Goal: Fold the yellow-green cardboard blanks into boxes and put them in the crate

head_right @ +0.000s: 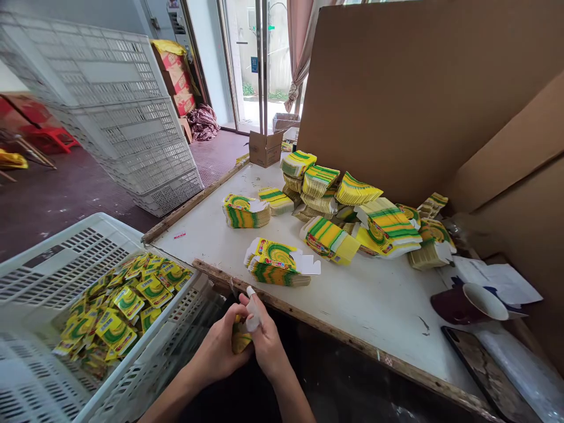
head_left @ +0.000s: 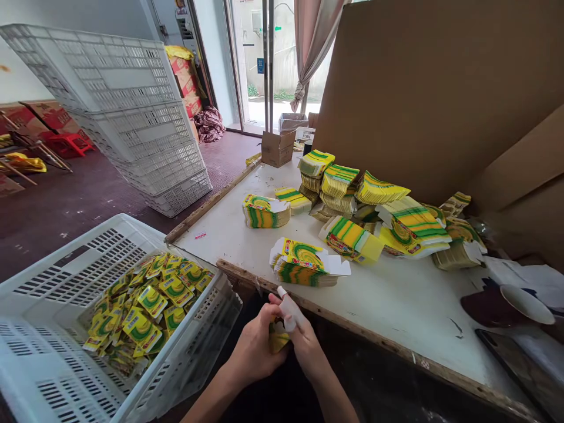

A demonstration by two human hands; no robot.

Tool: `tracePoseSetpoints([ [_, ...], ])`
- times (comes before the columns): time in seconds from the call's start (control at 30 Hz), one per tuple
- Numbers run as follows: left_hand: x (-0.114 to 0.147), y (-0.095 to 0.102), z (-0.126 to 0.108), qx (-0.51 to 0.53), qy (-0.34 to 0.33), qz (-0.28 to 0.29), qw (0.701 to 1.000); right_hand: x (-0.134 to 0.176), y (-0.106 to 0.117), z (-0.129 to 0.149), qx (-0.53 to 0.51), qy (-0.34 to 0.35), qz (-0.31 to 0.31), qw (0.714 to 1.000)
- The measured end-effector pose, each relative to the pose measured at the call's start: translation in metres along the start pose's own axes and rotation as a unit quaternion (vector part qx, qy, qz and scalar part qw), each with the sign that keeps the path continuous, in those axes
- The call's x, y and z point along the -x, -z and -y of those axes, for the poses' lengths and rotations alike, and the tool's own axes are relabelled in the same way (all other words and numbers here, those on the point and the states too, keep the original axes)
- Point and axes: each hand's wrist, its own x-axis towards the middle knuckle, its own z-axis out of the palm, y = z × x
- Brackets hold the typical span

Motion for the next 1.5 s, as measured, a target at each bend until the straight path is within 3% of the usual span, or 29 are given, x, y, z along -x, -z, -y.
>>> tracePoseSetpoints([
  [0.17,-0.004,0.001,0.011,0.028,0.033,-0.014,0.999,0.005,-0.003,-0.006,0.217,0.121,0.035,0.968],
  [0.23,-0.003,0.001,0.012,0.026,0.041,-0.028,0.998,0.003,-0.001,-0.01,0.231,0.15,0.03,0.961],
  [0.37,-0.001,0.006,0.009,-0.041,0.043,-0.045,0.997,-0.002,0.008,-0.014,0.227,0.185,-0.041,0.955],
  [0.43,0.0,0.011,0.009,-0.085,0.05,-0.04,0.994,-0.002,0.013,-0.014,0.236,0.185,-0.044,0.953],
  [0.5,-0.001,0.017,0.009,-0.101,0.057,-0.03,0.993,-0.002,0.017,-0.011,0.26,0.171,-0.002,0.95],
  [0.6,-0.003,0.025,0.008,-0.088,0.057,-0.005,0.994,-0.003,0.022,-0.003,0.305,0.134,0.062,0.941],
  [0.83,-0.011,0.038,-0.001,-0.061,0.055,0.066,0.994,-0.007,0.036,0.017,0.355,0.104,0.13,0.92],
  [0.97,-0.012,0.04,-0.001,-0.08,0.045,0.044,0.995,-0.008,0.016,0.015,0.346,0.104,0.062,0.93],
  [1.07,-0.008,0.06,0.01,-0.104,0.056,0.004,0.993,-0.012,0.007,0.021,0.331,0.156,0.008,0.931],
  [1.13,-0.002,0.087,0.022,-0.154,0.084,-0.07,0.982,-0.02,0.016,0.032,0.341,0.195,-0.056,0.918],
  [1.2,0.004,0.12,0.036,-0.257,0.135,-0.206,0.934,-0.03,0.034,0.044,0.381,0.205,-0.151,0.889],
  [1.27,0.012,0.147,0.048,-0.323,0.183,-0.282,0.885,-0.043,0.056,0.053,0.443,0.185,-0.214,0.851],
  [1.37,0.02,0.159,0.058,-0.305,0.196,-0.291,0.885,-0.059,0.08,0.054,0.515,0.134,-0.212,0.82],
  [1.5,0.018,0.132,0.051,-0.187,0.197,-0.238,0.932,-0.066,0.086,0.047,0.529,0.115,-0.19,0.819],
])
